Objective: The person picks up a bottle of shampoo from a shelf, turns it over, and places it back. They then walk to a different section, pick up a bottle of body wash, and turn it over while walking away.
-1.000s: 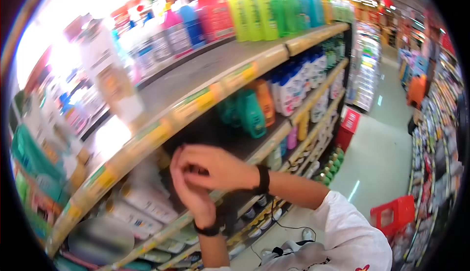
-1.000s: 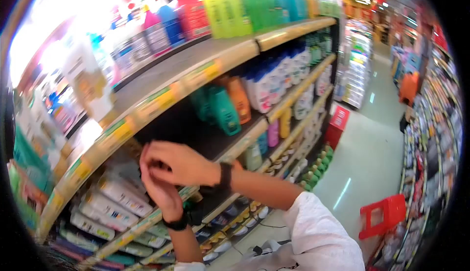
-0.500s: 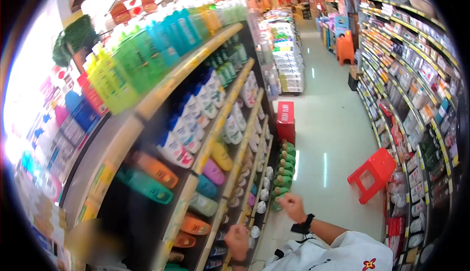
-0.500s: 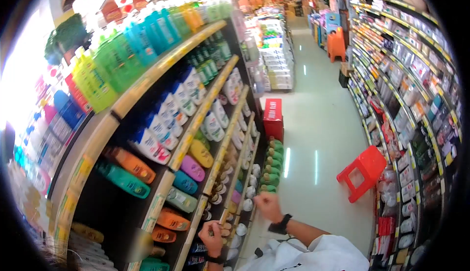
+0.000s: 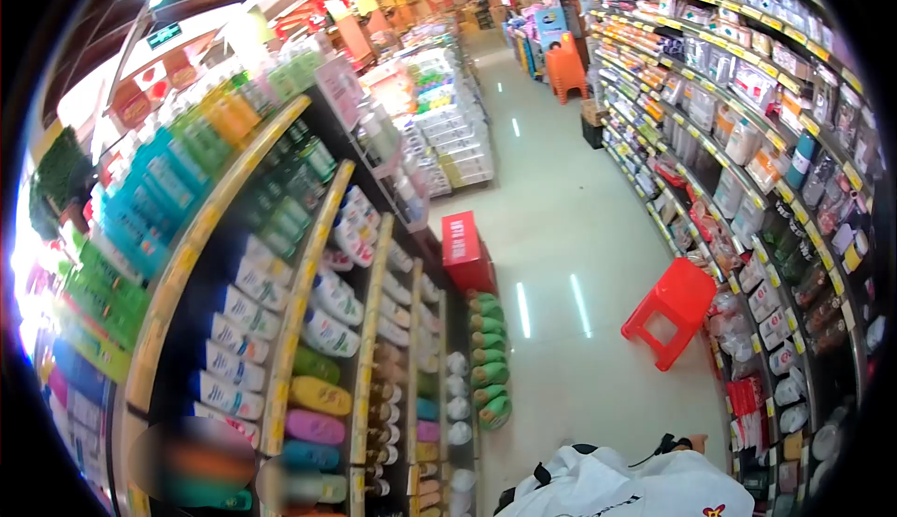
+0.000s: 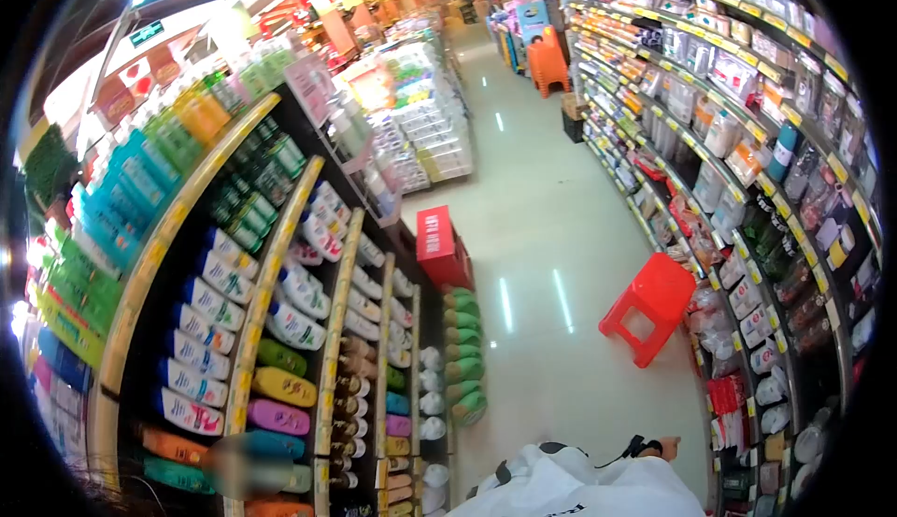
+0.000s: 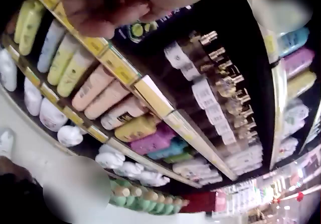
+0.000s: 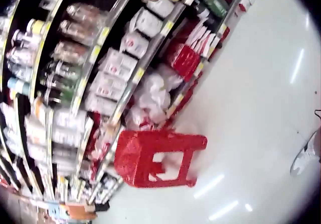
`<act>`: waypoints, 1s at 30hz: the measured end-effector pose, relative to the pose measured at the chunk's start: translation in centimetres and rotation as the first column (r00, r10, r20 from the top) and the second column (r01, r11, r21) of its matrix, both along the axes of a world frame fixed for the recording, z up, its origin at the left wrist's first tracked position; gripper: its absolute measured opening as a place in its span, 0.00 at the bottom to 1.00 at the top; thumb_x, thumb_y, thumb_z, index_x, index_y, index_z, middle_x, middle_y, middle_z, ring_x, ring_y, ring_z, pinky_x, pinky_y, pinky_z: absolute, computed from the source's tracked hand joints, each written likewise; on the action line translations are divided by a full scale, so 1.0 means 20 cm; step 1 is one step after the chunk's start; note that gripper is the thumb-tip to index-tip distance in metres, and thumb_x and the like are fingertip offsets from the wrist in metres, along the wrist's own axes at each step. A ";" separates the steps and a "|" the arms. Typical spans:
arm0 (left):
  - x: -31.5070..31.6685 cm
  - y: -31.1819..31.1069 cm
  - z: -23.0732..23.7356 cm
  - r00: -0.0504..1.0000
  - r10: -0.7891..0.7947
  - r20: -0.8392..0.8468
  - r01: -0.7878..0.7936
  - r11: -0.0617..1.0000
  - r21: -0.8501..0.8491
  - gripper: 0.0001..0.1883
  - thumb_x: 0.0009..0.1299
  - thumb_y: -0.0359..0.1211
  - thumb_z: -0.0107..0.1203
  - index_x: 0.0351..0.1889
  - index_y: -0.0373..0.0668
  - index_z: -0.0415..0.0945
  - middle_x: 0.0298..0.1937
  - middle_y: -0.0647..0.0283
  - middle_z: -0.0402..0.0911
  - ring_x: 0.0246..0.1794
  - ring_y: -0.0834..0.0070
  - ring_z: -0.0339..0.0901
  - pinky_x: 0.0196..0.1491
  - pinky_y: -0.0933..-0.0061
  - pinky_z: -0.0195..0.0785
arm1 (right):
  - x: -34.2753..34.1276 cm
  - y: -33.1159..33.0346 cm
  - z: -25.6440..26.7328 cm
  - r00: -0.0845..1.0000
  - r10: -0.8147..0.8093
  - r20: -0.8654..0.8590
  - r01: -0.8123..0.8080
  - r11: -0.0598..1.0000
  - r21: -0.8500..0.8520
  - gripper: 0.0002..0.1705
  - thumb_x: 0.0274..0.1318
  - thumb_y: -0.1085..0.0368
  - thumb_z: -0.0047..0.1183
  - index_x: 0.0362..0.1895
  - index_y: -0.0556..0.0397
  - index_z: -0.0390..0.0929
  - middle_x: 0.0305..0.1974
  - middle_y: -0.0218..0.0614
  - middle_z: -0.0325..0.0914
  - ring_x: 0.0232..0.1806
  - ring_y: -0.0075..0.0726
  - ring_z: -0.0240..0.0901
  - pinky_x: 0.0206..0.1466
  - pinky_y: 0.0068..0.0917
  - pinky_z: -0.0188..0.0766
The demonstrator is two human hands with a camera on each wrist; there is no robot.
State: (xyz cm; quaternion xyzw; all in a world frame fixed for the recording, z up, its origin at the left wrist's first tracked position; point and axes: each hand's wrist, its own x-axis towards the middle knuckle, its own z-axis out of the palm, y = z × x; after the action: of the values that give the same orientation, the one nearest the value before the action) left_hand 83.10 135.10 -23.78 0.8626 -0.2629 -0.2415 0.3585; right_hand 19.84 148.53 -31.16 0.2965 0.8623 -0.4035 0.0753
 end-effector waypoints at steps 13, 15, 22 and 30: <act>-0.43 -0.72 -0.04 0.980 -0.167 0.110 0.153 0.980 0.124 0.12 0.69 0.32 0.54 0.26 0.34 0.76 0.23 0.54 0.79 0.24 0.65 0.76 0.31 0.65 0.70 | -0.21 -0.16 0.11 0.991 -0.053 0.120 0.064 0.994 -0.087 0.21 0.61 0.53 0.55 0.34 0.62 0.83 0.29 0.47 0.81 0.28 0.49 0.75 0.35 0.43 0.73; -0.45 -0.81 -0.05 0.979 -0.167 0.119 0.150 0.979 0.136 0.12 0.69 0.32 0.54 0.26 0.34 0.77 0.23 0.53 0.80 0.24 0.65 0.77 0.32 0.65 0.70 | -0.21 -0.25 0.10 0.990 -0.057 0.126 0.069 0.993 -0.095 0.21 0.61 0.53 0.55 0.33 0.62 0.83 0.28 0.47 0.80 0.28 0.49 0.74 0.35 0.43 0.72; -0.53 -1.23 -0.10 0.974 -0.153 0.166 0.125 0.978 0.166 0.11 0.67 0.32 0.55 0.26 0.34 0.78 0.23 0.52 0.80 0.25 0.62 0.77 0.32 0.64 0.70 | -0.32 -0.64 0.14 0.992 -0.031 0.120 0.046 0.990 -0.130 0.21 0.61 0.53 0.55 0.33 0.61 0.82 0.27 0.45 0.79 0.27 0.46 0.74 0.34 0.42 0.72; -0.68 -1.93 -0.17 0.967 -0.074 0.244 0.042 0.990 0.135 0.11 0.66 0.33 0.56 0.26 0.34 0.79 0.24 0.51 0.81 0.27 0.59 0.77 0.33 0.62 0.70 | -0.47 -1.25 0.26 0.995 -0.027 0.096 0.043 0.985 -0.168 0.21 0.61 0.53 0.55 0.32 0.61 0.82 0.26 0.43 0.78 0.27 0.44 0.73 0.33 0.41 0.71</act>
State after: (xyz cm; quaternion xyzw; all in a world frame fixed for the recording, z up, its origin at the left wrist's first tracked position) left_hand 69.49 96.57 -27.09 0.8992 -0.3148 -0.1585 0.2594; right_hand 10.52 123.45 -26.03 0.3227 0.8150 -0.4625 0.1335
